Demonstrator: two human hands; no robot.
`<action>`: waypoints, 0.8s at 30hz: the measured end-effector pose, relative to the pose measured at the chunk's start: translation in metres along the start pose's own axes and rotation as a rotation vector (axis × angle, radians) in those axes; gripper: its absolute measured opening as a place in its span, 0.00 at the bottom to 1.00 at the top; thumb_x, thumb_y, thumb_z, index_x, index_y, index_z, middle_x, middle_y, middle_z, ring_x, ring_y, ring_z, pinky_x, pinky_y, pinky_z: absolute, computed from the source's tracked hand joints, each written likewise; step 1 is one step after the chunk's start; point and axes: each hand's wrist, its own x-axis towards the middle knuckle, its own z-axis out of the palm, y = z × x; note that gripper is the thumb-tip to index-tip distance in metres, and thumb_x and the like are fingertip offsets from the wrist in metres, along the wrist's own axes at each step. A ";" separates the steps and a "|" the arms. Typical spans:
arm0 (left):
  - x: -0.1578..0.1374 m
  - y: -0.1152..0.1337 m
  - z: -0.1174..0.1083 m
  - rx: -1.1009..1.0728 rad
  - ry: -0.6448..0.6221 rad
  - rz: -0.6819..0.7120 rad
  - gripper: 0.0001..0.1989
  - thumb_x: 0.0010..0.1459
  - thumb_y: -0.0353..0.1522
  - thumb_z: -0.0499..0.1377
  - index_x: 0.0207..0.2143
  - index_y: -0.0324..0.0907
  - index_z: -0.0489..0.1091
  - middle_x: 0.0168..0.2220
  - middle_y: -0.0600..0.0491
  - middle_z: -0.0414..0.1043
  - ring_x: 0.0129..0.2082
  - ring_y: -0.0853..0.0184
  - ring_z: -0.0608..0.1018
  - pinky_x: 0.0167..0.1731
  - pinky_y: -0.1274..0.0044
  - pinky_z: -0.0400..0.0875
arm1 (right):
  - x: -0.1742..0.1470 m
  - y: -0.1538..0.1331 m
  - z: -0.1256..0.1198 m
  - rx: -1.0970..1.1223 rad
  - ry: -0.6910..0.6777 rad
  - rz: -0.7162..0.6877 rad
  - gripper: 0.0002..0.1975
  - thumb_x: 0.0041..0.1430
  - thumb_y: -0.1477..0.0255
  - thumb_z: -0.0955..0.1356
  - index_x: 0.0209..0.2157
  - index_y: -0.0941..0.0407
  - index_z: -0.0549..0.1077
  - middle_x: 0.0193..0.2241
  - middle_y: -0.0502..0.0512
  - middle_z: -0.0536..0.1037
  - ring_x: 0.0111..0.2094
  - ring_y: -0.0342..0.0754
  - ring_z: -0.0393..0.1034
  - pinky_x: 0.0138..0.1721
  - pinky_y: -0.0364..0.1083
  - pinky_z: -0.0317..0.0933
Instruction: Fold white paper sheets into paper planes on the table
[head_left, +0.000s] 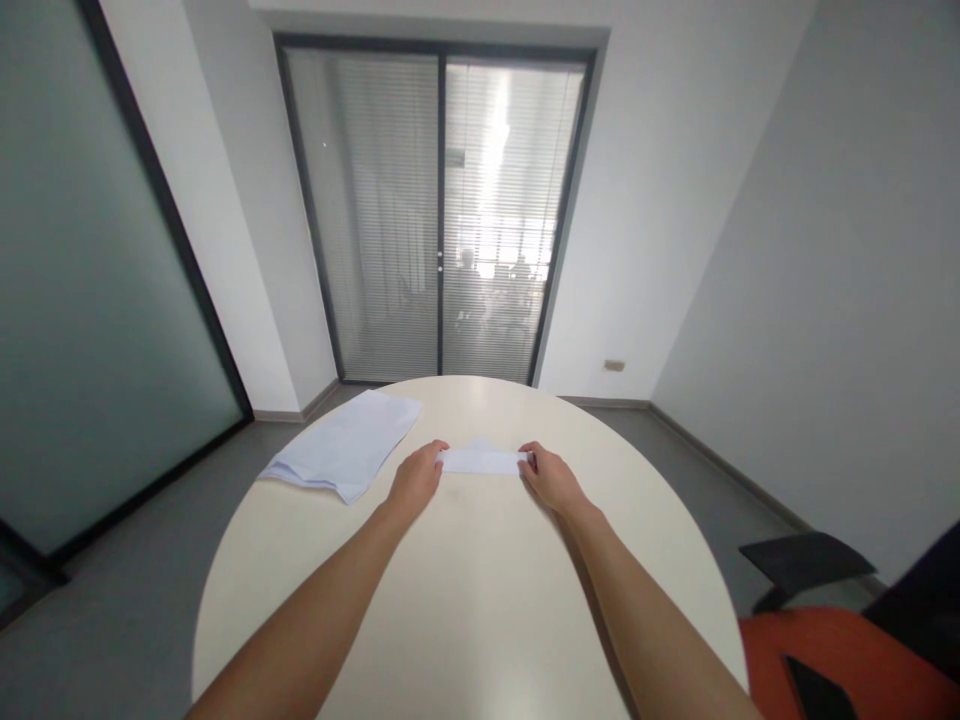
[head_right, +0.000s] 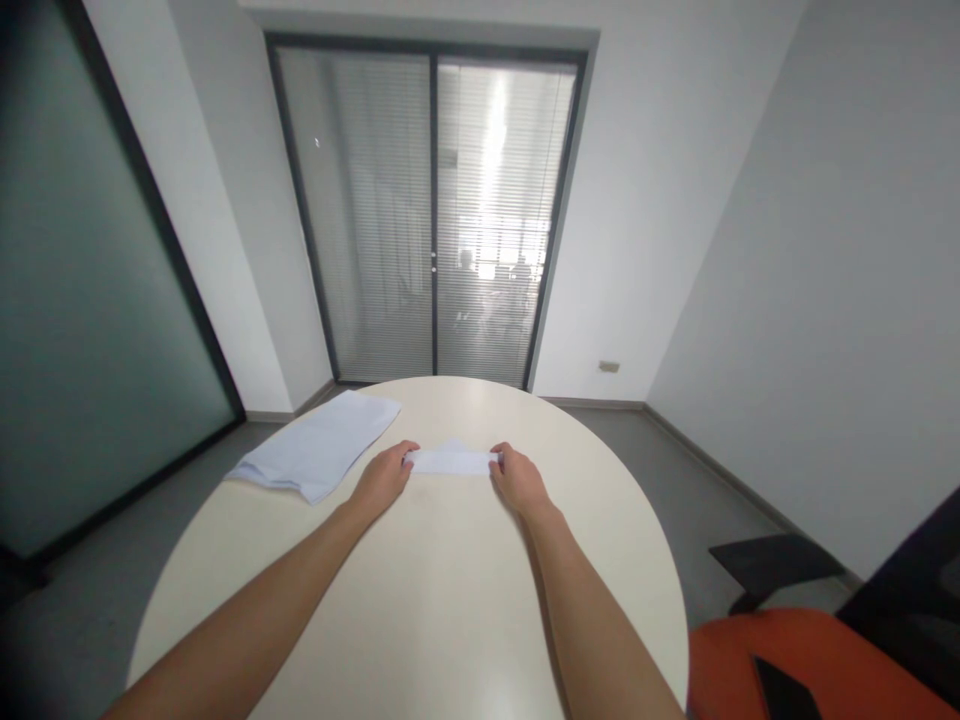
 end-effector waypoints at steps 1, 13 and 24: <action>0.000 0.000 0.001 0.002 0.002 -0.001 0.17 0.60 0.23 0.54 0.51 0.44 0.69 0.47 0.50 0.77 0.46 0.63 0.77 0.49 0.74 0.67 | 0.000 -0.001 0.000 -0.007 -0.002 0.002 0.12 0.65 0.71 0.64 0.49 0.57 0.70 0.36 0.56 0.79 0.36 0.47 0.71 0.37 0.43 0.56; -0.003 0.005 0.000 0.079 -0.012 -0.001 0.19 0.60 0.22 0.53 0.52 0.43 0.68 0.50 0.50 0.73 0.51 0.63 0.73 0.54 0.73 0.64 | -0.001 0.000 0.001 -0.055 -0.001 -0.020 0.19 0.64 0.70 0.64 0.56 0.55 0.70 0.47 0.60 0.75 0.47 0.51 0.70 0.49 0.46 0.59; -0.005 0.014 -0.005 0.102 -0.183 0.253 0.16 0.65 0.26 0.51 0.47 0.44 0.76 0.53 0.49 0.73 0.53 0.61 0.72 0.57 0.69 0.63 | -0.001 0.000 0.002 -0.116 -0.003 -0.114 0.15 0.66 0.71 0.63 0.48 0.53 0.79 0.54 0.61 0.71 0.54 0.54 0.63 0.57 0.51 0.57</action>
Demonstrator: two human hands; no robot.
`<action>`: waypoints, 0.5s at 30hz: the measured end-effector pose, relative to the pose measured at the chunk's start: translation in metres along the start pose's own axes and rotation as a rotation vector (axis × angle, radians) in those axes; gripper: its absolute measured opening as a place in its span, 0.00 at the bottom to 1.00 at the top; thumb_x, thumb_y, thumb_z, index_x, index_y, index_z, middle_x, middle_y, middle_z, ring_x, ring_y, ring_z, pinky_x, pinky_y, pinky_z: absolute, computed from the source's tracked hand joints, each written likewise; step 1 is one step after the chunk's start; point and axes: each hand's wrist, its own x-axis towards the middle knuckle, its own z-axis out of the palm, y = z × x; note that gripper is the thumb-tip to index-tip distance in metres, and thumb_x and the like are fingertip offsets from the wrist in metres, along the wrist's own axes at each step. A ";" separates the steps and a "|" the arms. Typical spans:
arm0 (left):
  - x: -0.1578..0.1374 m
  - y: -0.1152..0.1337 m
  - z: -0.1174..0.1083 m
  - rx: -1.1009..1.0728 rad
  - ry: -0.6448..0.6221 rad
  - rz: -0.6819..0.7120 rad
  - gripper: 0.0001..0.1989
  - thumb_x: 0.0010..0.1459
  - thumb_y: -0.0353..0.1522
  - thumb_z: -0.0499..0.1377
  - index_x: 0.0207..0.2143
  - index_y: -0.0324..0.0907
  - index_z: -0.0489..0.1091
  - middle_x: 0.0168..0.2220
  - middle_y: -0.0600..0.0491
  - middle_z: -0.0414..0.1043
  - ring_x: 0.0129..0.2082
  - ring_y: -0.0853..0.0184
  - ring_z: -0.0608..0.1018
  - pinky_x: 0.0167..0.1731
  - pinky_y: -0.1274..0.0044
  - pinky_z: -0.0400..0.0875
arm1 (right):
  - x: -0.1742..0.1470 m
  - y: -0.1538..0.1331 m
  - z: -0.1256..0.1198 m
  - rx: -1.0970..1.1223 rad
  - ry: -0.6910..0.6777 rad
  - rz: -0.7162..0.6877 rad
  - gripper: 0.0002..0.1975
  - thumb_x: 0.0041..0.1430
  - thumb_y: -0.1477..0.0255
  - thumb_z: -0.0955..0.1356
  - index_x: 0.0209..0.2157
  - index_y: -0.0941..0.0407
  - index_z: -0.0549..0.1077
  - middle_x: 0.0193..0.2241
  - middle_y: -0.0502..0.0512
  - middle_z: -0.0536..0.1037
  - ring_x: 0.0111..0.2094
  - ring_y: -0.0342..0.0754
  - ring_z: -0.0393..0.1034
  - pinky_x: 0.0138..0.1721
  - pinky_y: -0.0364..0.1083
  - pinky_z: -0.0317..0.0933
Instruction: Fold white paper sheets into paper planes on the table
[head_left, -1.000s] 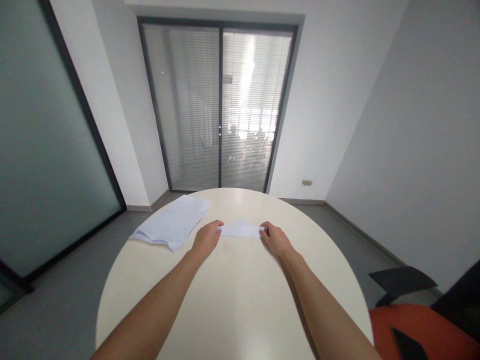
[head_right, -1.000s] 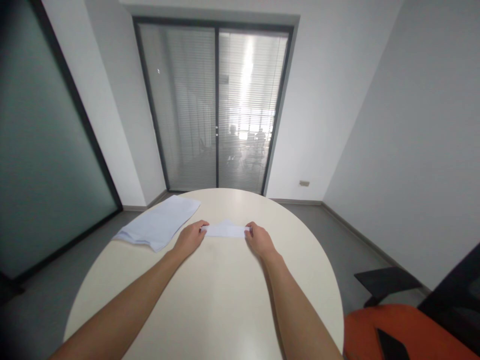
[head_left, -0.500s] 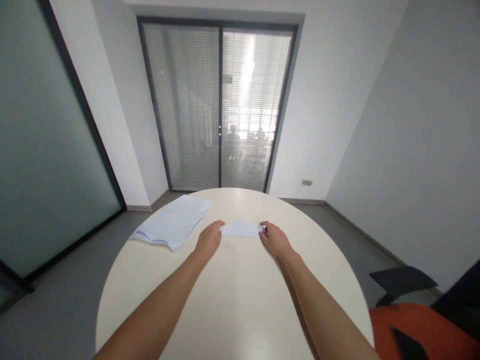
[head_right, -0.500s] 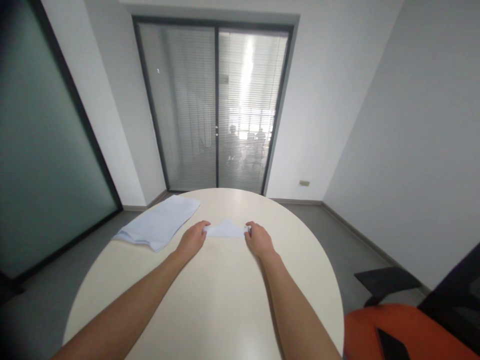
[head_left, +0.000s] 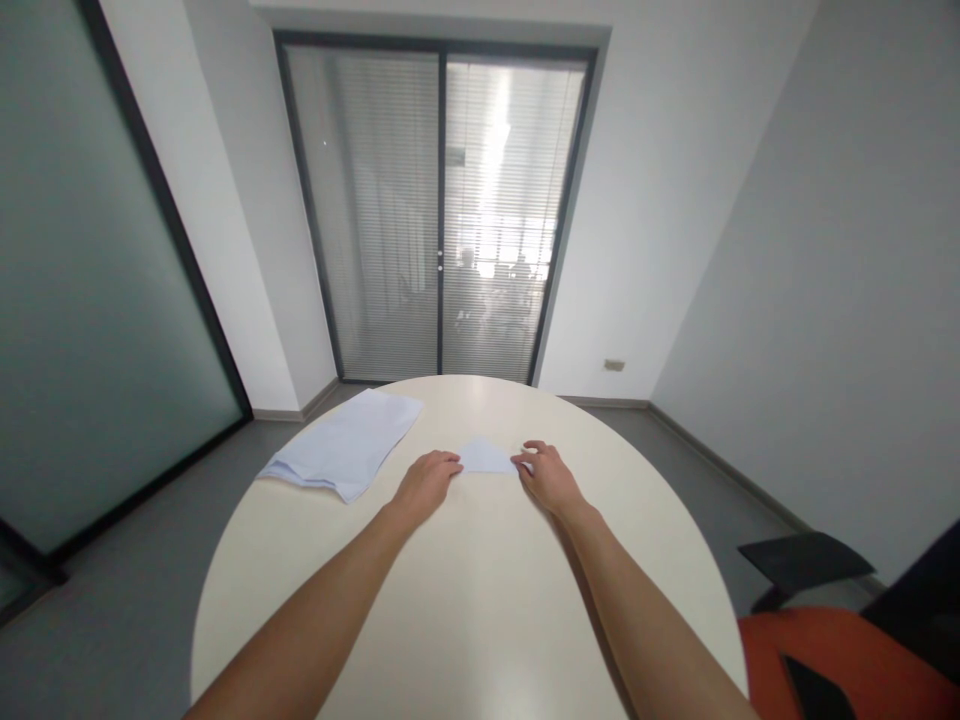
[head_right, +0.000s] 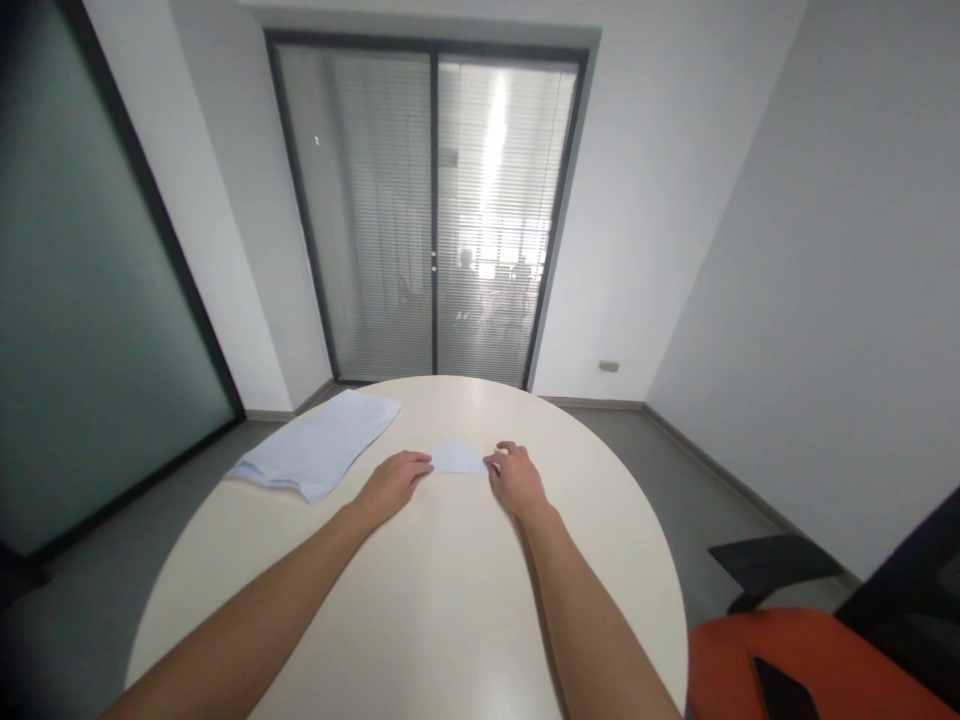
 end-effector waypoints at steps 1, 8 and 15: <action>-0.001 0.003 0.000 0.002 -0.004 -0.014 0.16 0.65 0.27 0.51 0.49 0.44 0.76 0.52 0.49 0.74 0.52 0.61 0.72 0.56 0.70 0.64 | 0.000 0.000 0.000 -0.009 -0.002 -0.004 0.16 0.66 0.71 0.63 0.48 0.53 0.79 0.54 0.61 0.71 0.54 0.54 0.64 0.57 0.51 0.57; -0.012 0.029 0.001 0.144 0.004 -0.023 0.24 0.65 0.46 0.51 0.59 0.49 0.68 0.58 0.44 0.66 0.56 0.51 0.66 0.56 0.61 0.61 | 0.003 -0.016 -0.005 -0.107 -0.026 -0.063 0.16 0.64 0.74 0.62 0.43 0.56 0.81 0.53 0.64 0.73 0.54 0.59 0.64 0.55 0.55 0.59; -0.015 0.037 -0.001 0.168 -0.013 -0.016 0.25 0.65 0.46 0.51 0.61 0.50 0.65 0.59 0.44 0.64 0.56 0.51 0.65 0.56 0.60 0.60 | -0.005 -0.043 0.011 0.112 -0.227 -0.349 0.26 0.69 0.65 0.57 0.66 0.57 0.60 0.66 0.62 0.59 0.67 0.57 0.51 0.65 0.59 0.47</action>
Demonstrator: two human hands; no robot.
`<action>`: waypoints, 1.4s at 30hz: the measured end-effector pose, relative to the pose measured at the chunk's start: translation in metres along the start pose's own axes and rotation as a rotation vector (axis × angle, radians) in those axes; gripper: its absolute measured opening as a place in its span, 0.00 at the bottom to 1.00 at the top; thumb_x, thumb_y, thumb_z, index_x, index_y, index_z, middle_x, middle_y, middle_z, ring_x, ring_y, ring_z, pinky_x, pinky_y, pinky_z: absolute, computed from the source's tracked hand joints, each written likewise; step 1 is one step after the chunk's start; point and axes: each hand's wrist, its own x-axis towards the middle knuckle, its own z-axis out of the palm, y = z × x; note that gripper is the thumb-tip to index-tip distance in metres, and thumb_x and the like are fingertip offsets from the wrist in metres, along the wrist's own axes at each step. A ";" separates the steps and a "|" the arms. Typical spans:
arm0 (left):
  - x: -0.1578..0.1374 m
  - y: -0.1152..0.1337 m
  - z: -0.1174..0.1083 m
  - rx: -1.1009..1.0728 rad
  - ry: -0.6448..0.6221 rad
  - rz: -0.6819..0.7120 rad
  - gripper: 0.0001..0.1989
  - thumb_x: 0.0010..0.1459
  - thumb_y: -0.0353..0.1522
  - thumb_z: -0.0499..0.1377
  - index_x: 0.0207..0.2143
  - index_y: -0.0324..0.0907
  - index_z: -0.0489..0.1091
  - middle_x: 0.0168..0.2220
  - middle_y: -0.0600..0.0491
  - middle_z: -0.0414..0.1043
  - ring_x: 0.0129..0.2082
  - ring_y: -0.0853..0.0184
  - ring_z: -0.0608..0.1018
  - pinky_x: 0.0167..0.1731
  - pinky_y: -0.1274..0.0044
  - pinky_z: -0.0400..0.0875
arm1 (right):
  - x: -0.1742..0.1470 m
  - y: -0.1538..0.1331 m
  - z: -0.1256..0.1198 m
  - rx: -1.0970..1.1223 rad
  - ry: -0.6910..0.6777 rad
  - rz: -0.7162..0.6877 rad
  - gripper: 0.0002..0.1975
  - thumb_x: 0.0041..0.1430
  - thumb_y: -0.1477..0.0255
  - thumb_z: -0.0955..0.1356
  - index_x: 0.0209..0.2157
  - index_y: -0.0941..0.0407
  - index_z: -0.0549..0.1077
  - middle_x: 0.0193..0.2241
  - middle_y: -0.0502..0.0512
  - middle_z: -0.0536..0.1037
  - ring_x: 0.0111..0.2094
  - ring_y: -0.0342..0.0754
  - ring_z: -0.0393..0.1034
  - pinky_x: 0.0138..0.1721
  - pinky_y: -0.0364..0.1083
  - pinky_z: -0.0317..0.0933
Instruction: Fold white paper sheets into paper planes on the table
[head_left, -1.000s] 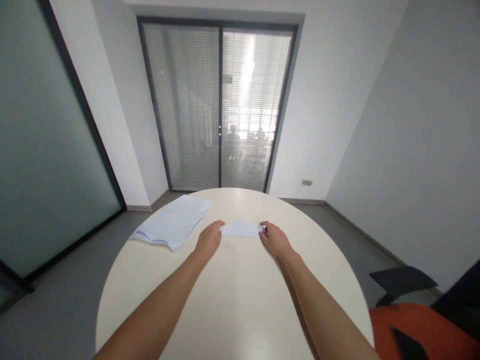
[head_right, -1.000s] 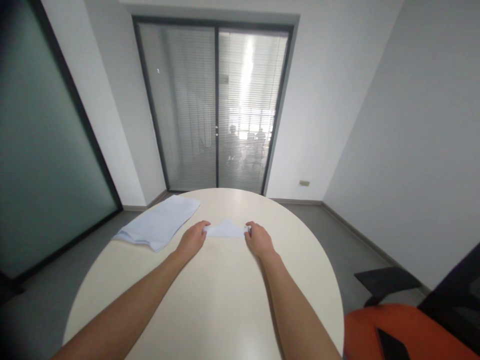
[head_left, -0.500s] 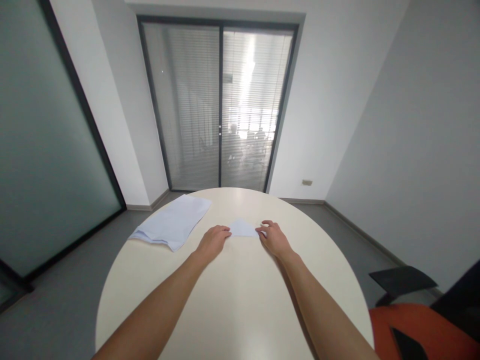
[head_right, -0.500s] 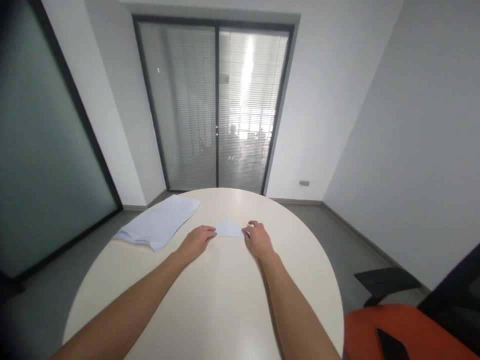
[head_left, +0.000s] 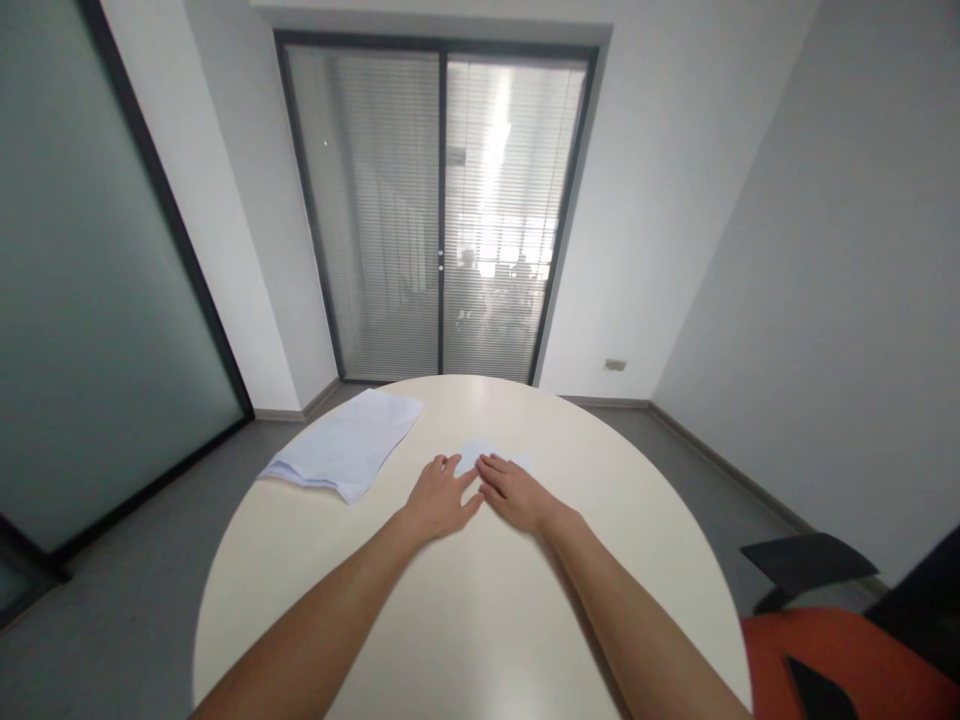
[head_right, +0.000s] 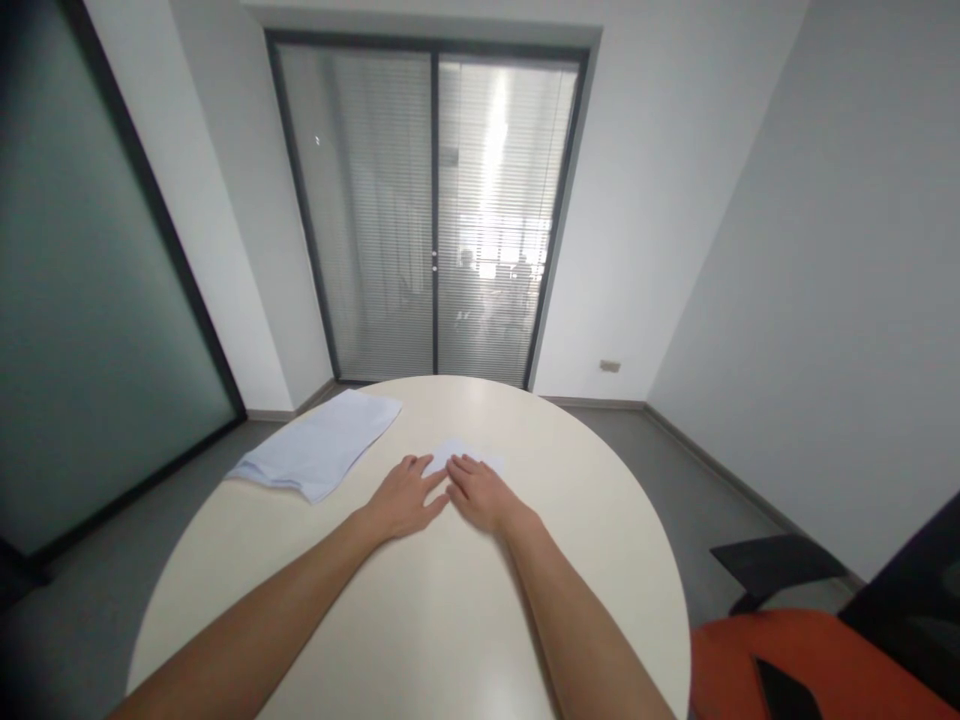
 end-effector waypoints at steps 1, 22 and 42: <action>0.000 0.000 -0.001 0.000 0.003 0.000 0.25 0.65 0.45 0.51 0.62 0.50 0.65 0.59 0.43 0.65 0.56 0.51 0.66 0.56 0.60 0.60 | 0.000 -0.001 0.003 0.022 -0.044 0.020 0.28 0.70 0.63 0.56 0.67 0.58 0.56 0.68 0.63 0.55 0.68 0.58 0.47 0.66 0.60 0.45; 0.003 0.000 -0.001 -0.043 0.018 -0.040 0.26 0.64 0.49 0.50 0.58 0.47 0.68 0.58 0.43 0.67 0.56 0.50 0.66 0.56 0.61 0.61 | -0.012 0.035 -0.030 -0.017 0.024 0.178 0.12 0.63 0.70 0.64 0.39 0.55 0.80 0.51 0.58 0.77 0.53 0.52 0.70 0.55 0.47 0.60; 0.003 -0.003 0.001 -0.014 0.040 -0.015 0.27 0.65 0.49 0.49 0.57 0.45 0.69 0.57 0.42 0.69 0.56 0.50 0.67 0.55 0.61 0.63 | -0.016 0.028 -0.033 -0.148 0.110 0.296 0.13 0.67 0.69 0.61 0.40 0.54 0.77 0.40 0.58 0.80 0.43 0.50 0.71 0.41 0.44 0.60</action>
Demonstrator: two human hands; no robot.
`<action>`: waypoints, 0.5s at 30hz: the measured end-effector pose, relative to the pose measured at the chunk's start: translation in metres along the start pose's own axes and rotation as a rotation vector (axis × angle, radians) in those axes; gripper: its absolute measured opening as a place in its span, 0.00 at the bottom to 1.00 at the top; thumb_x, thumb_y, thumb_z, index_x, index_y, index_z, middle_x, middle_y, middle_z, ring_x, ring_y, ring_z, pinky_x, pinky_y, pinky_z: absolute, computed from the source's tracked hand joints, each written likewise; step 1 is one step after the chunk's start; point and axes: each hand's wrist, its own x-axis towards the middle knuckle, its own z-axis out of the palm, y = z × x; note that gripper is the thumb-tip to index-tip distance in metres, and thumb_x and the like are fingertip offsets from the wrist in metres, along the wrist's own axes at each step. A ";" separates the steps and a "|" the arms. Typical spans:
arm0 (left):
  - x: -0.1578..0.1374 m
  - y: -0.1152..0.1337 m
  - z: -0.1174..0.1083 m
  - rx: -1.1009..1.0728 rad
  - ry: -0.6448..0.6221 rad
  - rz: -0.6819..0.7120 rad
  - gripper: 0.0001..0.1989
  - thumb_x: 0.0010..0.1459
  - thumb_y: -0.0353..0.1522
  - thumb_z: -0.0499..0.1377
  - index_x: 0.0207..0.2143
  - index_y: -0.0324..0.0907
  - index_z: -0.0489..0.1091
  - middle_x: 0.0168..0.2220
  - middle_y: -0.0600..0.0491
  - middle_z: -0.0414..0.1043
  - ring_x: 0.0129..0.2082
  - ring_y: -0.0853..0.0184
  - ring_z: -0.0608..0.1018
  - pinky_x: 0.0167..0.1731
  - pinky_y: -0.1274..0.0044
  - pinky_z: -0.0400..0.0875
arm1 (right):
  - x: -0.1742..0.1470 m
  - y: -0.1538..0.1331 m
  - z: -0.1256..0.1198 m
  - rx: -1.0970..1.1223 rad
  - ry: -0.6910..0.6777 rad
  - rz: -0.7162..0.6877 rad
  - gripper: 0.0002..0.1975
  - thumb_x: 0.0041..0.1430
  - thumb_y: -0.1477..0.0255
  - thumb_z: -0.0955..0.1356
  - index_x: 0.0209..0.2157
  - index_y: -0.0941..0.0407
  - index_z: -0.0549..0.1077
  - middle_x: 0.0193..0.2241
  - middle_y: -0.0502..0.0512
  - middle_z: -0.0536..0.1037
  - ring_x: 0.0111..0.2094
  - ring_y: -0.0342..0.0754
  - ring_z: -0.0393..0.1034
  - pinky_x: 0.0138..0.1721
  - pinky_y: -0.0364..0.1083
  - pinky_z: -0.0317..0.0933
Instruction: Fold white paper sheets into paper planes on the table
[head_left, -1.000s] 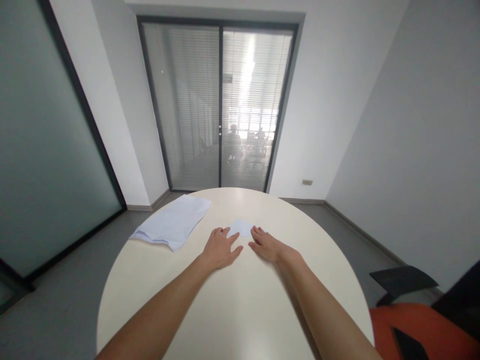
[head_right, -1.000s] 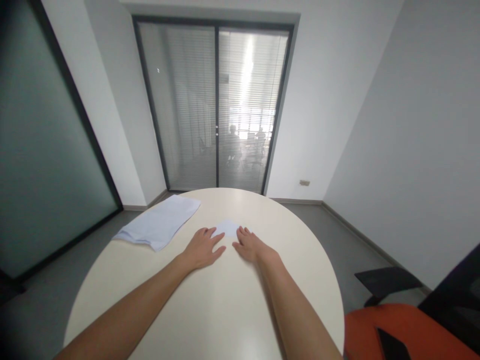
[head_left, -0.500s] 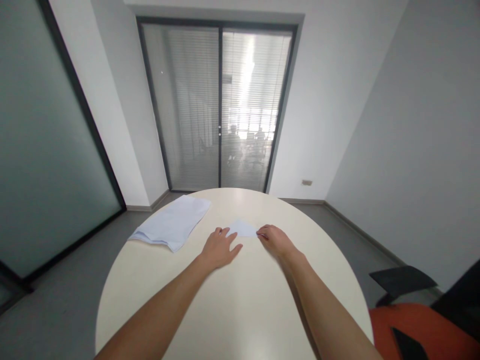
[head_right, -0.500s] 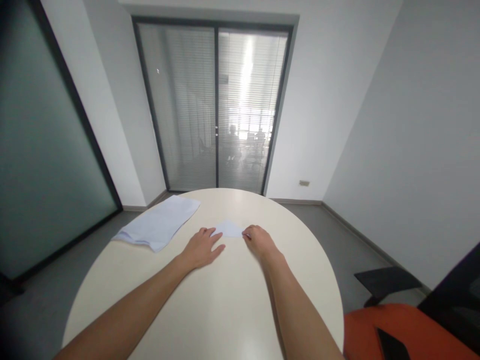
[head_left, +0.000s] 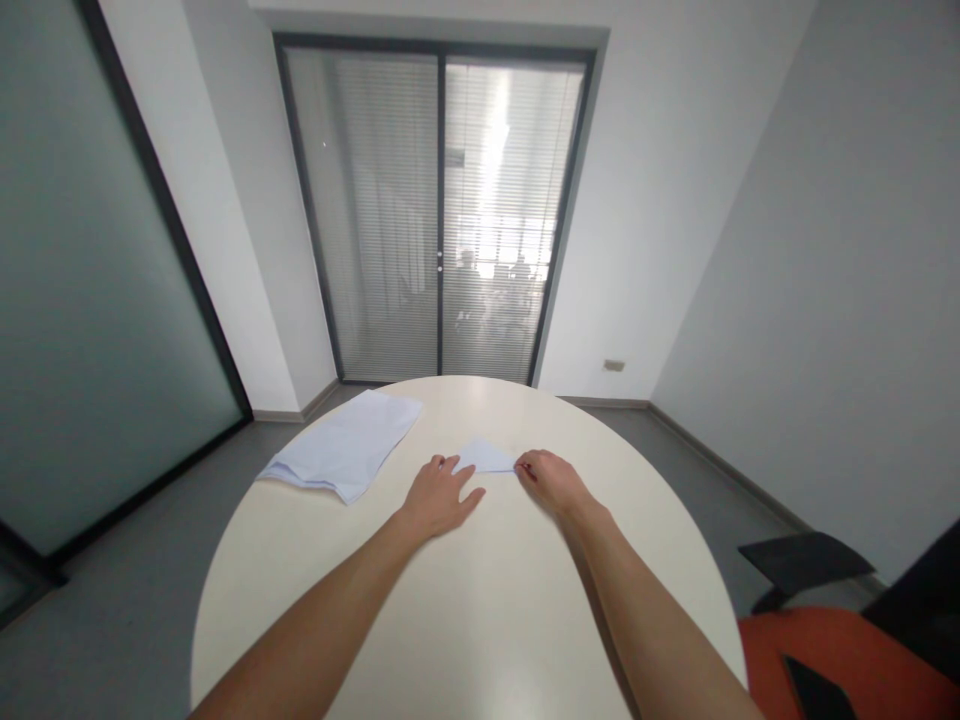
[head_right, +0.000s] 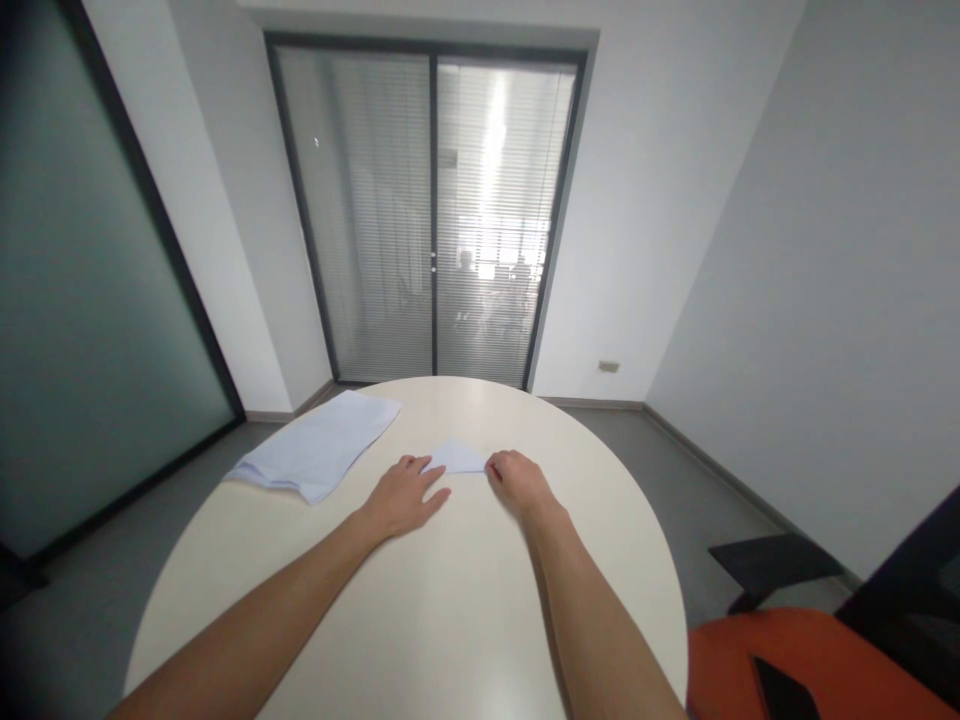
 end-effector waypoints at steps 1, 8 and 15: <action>0.000 0.000 0.000 -0.004 0.000 0.003 0.26 0.66 0.48 0.49 0.57 0.44 0.70 0.57 0.42 0.68 0.57 0.51 0.67 0.56 0.62 0.63 | 0.000 0.000 0.000 -0.003 0.000 -0.001 0.13 0.67 0.68 0.61 0.40 0.54 0.77 0.40 0.58 0.80 0.44 0.50 0.71 0.41 0.44 0.60; 0.001 -0.002 0.002 -0.056 -0.042 0.059 0.26 0.67 0.46 0.48 0.59 0.41 0.66 0.60 0.43 0.66 0.60 0.56 0.67 0.60 0.64 0.61 | -0.002 -0.001 -0.001 -0.032 0.036 -0.029 0.13 0.69 0.69 0.60 0.42 0.54 0.75 0.41 0.56 0.79 0.44 0.49 0.70 0.40 0.43 0.59; -0.001 -0.002 0.000 -0.034 -0.045 0.133 0.24 0.66 0.48 0.49 0.59 0.50 0.68 0.62 0.46 0.65 0.59 0.53 0.68 0.59 0.60 0.61 | 0.001 0.002 0.003 0.014 0.101 -0.069 0.12 0.68 0.70 0.60 0.41 0.55 0.75 0.39 0.56 0.79 0.42 0.48 0.71 0.42 0.42 0.58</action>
